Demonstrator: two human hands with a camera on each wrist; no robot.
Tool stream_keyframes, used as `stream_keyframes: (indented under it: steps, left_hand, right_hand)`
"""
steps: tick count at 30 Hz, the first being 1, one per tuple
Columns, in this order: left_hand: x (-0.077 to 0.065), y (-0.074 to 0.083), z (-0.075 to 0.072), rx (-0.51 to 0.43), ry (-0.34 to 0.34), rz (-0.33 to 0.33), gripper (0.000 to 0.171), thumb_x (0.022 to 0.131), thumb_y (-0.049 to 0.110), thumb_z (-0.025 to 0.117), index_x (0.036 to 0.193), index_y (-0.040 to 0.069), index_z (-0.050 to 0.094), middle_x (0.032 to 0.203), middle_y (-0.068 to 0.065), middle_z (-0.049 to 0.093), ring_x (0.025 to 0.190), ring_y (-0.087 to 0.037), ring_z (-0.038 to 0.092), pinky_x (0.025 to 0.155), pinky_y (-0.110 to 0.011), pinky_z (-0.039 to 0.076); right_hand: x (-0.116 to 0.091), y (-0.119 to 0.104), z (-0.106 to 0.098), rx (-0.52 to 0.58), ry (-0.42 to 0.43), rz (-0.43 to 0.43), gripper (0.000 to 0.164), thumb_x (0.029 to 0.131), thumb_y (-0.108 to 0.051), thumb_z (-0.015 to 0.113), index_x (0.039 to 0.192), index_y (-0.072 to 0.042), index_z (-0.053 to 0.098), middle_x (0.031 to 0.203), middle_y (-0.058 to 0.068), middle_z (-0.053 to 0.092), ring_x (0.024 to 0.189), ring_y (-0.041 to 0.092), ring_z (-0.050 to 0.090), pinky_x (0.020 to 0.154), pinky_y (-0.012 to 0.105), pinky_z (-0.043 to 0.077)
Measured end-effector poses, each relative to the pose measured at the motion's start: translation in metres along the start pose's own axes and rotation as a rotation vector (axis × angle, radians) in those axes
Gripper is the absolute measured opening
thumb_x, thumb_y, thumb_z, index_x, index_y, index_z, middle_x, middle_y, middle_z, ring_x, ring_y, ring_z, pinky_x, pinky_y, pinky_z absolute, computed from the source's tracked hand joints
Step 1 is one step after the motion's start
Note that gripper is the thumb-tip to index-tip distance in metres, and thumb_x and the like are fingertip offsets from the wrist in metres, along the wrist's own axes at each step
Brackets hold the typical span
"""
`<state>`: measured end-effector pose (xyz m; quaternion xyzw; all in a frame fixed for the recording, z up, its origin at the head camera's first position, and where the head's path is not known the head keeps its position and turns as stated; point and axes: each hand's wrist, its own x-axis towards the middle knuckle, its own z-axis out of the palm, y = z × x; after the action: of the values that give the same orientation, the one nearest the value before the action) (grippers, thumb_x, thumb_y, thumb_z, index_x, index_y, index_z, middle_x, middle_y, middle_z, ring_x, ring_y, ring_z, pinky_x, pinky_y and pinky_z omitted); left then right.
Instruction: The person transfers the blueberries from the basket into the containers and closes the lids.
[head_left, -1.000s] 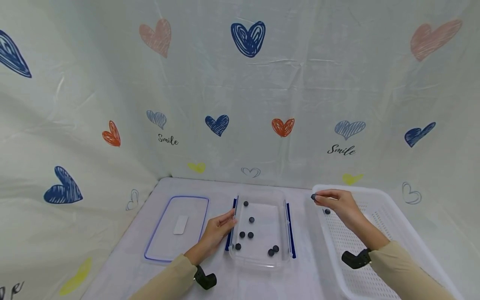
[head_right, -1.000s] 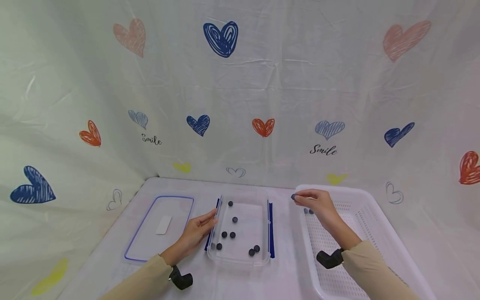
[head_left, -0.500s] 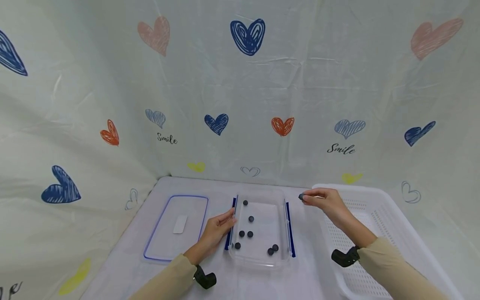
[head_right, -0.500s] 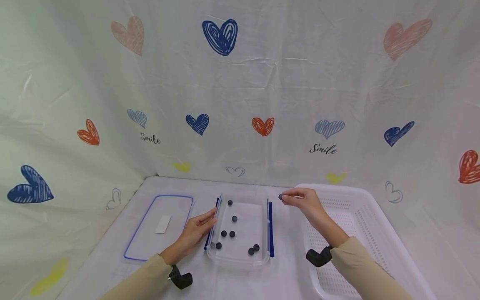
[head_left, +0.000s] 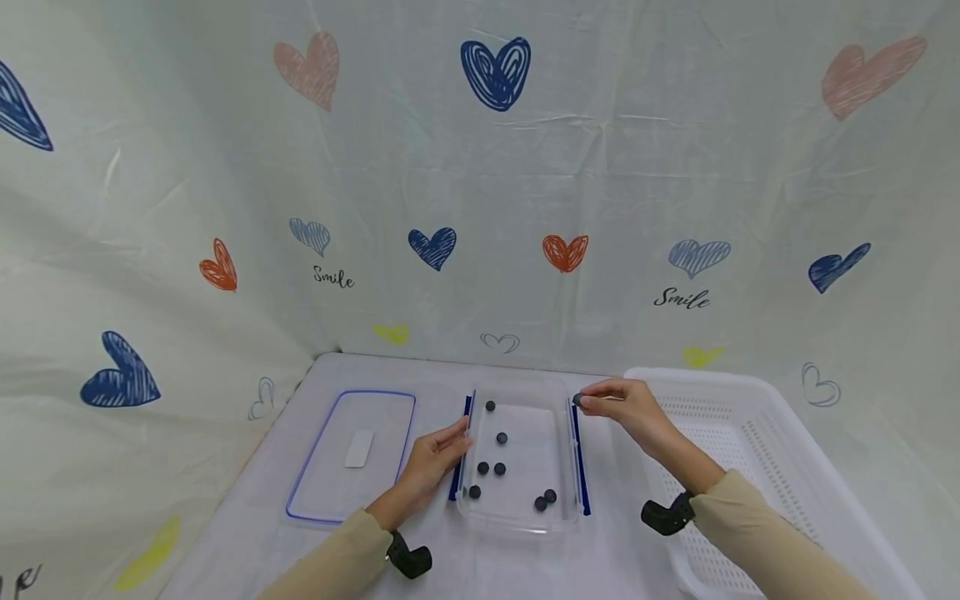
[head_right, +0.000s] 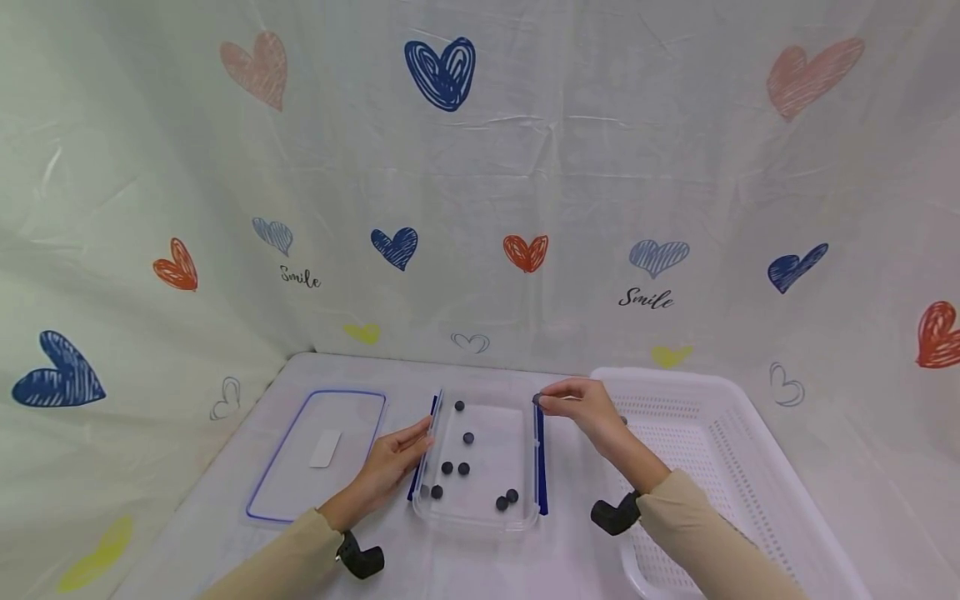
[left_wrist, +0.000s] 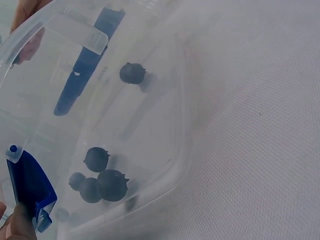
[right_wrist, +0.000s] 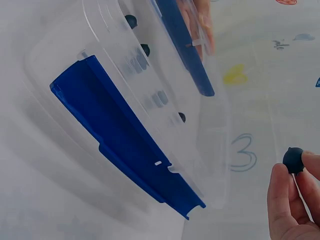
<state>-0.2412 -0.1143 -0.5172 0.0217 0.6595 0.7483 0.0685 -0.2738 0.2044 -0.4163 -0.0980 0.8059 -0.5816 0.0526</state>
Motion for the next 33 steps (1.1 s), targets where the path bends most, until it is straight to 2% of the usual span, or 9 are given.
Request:
stream_keyframes:
  steps: [11,18,25,33]
  left_hand:
    - [-0.001,0.002,0.0,0.001,-0.011,0.006,0.058,0.083,0.024,0.068,0.134,0.006,0.046,0.139,-0.011,0.041,0.127,-0.025,0.039,0.093,-0.024,0.042]
    - [-0.001,0.002,0.001,-0.014,-0.004,-0.007,0.058,0.082,0.023,0.069,0.134,0.007,0.047,0.139,-0.01,0.042,0.126,-0.023,0.04,0.093,-0.024,0.043]
    - [-0.002,0.003,0.001,-0.001,-0.015,0.006,0.058,0.084,0.023,0.068,0.134,0.007,0.046,0.14,-0.01,0.04,0.127,-0.024,0.038,0.094,-0.024,0.042]
    - [-0.002,0.003,0.0,0.008,-0.021,0.014,0.056,0.085,0.021,0.066,0.134,0.005,0.045,0.139,-0.013,0.04,0.127,-0.027,0.037,0.094,-0.025,0.041]
  right_hand:
    - [0.003,0.002,0.016,0.002,-0.024,0.047,0.03,0.08,-0.019,0.072,0.102,0.001,0.067,0.096,0.011,0.068,0.088,0.024,0.066,0.091,0.044,0.047]
    - [0.002,0.003,0.021,0.037,-0.055,0.05,0.031,0.08,-0.019,0.073,0.101,0.001,0.067,0.094,0.011,0.068,0.089,0.029,0.065,0.087,0.039,0.05]
    - [0.001,0.004,0.024,0.039,-0.075,0.045,0.029,0.08,-0.018,0.072,0.101,0.001,0.067,0.093,0.013,0.068,0.086,0.024,0.066,0.085,0.037,0.051]
    - [-0.001,0.002,0.019,0.0,-0.038,0.046,0.027,0.081,-0.016,0.071,0.102,0.001,0.067,0.096,0.013,0.068,0.086,0.024,0.066,0.088,0.04,0.05]
